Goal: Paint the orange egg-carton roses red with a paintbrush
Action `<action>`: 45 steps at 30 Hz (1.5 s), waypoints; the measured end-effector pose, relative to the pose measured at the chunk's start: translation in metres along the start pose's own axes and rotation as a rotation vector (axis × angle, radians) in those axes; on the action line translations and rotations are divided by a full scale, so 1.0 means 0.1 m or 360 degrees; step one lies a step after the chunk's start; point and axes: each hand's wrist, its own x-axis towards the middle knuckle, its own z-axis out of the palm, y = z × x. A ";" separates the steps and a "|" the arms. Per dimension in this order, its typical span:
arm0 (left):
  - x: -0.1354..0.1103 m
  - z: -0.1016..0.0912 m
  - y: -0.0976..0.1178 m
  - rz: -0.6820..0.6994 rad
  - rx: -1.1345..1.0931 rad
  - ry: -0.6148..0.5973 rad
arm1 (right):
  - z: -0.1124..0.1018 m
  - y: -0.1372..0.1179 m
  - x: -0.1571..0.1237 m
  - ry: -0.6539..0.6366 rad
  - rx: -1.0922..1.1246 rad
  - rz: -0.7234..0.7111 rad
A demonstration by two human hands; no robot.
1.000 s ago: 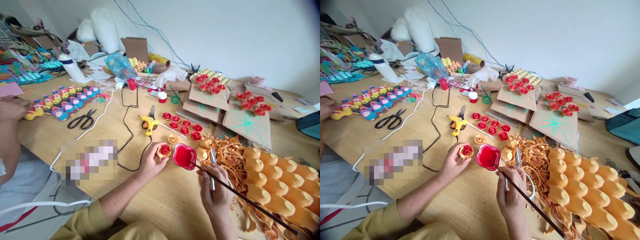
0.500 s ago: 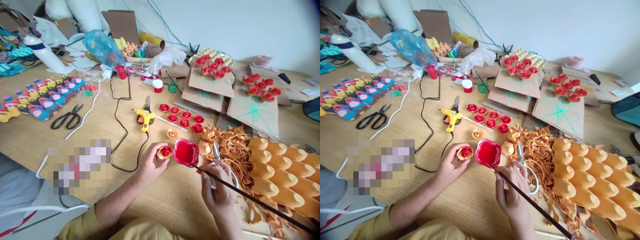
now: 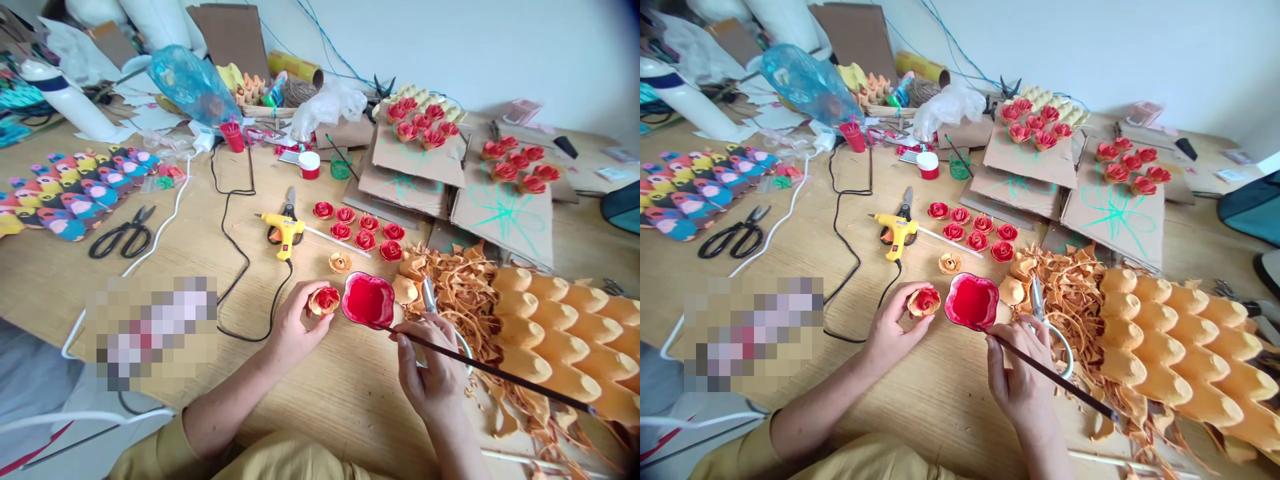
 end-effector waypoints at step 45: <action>-0.04 -0.04 0.04 0.0310 -0.0041 -0.0153 | -0.04 -0.24 0.11 -0.0182 0.0343 -0.0272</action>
